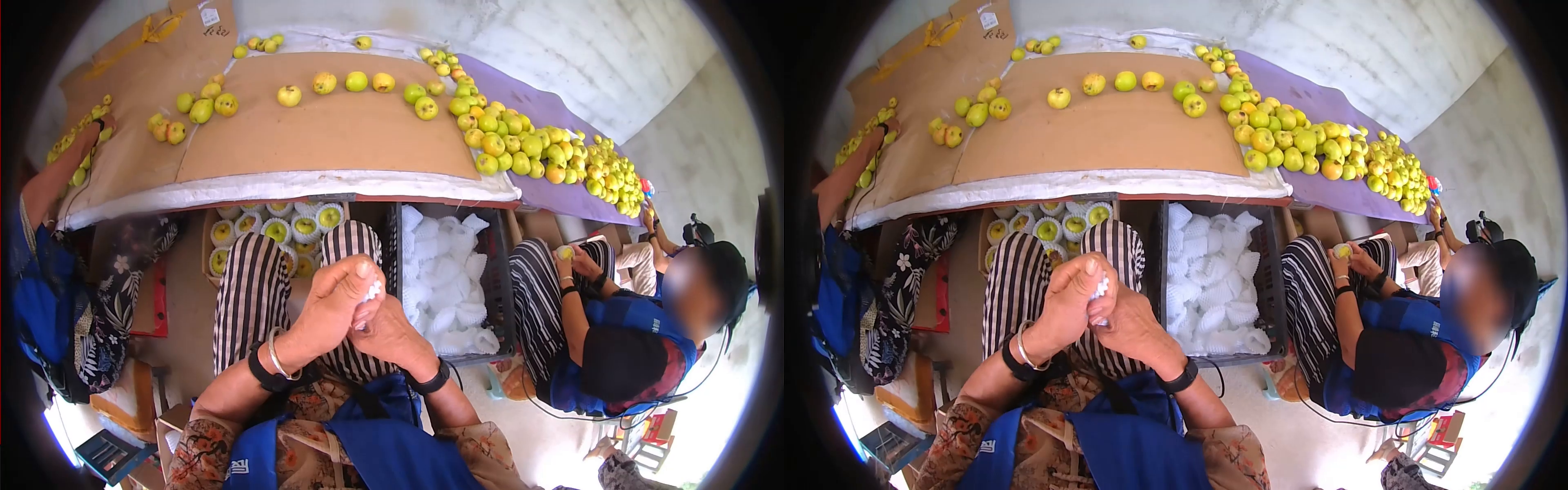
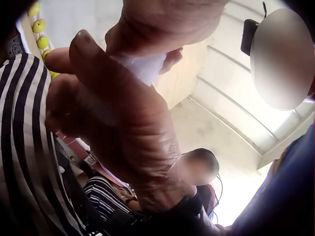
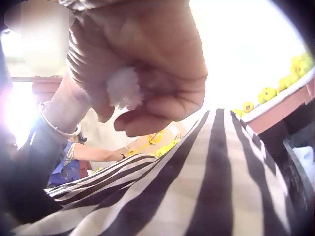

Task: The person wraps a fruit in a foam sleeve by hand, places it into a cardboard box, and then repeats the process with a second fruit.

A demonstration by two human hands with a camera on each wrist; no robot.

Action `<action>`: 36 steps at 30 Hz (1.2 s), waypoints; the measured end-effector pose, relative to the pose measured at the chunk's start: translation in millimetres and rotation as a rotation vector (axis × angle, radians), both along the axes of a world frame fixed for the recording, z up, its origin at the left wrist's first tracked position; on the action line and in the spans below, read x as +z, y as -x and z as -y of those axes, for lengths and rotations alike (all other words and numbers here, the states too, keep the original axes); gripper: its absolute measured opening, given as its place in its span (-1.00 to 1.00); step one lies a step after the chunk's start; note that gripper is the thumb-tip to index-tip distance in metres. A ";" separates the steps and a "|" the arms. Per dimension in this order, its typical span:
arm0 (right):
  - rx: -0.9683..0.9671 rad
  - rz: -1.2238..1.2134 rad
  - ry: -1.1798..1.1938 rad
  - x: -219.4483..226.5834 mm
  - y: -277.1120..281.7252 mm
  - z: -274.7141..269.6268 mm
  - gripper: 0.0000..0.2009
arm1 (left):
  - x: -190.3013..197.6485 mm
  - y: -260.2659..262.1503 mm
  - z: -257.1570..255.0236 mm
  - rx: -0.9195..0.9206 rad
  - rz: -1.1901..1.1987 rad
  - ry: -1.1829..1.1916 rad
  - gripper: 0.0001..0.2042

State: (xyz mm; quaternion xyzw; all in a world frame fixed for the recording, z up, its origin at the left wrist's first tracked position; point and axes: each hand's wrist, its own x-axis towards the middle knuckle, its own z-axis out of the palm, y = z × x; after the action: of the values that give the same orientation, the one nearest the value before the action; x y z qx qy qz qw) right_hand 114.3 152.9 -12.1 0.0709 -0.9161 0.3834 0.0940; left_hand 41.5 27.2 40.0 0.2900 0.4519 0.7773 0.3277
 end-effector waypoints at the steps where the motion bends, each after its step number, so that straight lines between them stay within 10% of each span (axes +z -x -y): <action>1: 0.001 0.001 -0.017 -10.9 -0.1 -7.2 -0.72 | 2.8 -3.9 -4.0 0.007 -0.055 0.033 -0.58; 9: -0.051 -0.386 0.322 -7.9 14.4 -31.0 -0.81 | 9.7 -22.0 -52.6 -0.063 -0.880 0.012 -0.66; 13: 0.006 -0.444 0.470 -1.5 16.9 -44.7 -0.74 | 24.4 -11.5 -71.3 -0.063 -0.735 -0.028 -0.61; 18: -0.338 -0.161 -0.169 7.5 28.3 -73.3 -0.86 | 28.5 28.2 -87.6 -0.089 -0.094 0.016 -0.56; 23: -0.343 -0.017 -0.163 -0.1 63.0 -82.7 -0.80 | 0.8 66.1 -104.2 0.074 0.121 -0.077 -0.60; 29: -0.240 -0.013 0.005 23.6 114.7 -77.8 -0.24 | -28.3 116.0 -93.7 0.229 0.109 -0.124 -0.57; 36: -0.069 0.297 0.146 13.7 162.1 -56.5 -0.08 | -56.9 142.1 -64.8 0.372 0.042 -0.151 -0.57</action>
State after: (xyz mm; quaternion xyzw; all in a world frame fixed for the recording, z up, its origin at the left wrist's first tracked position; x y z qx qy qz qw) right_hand -47.8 209.4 1.7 -0.0250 -0.8915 0.4517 -0.0246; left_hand -100.6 92.0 -16.9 0.2089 0.4314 0.8620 0.1651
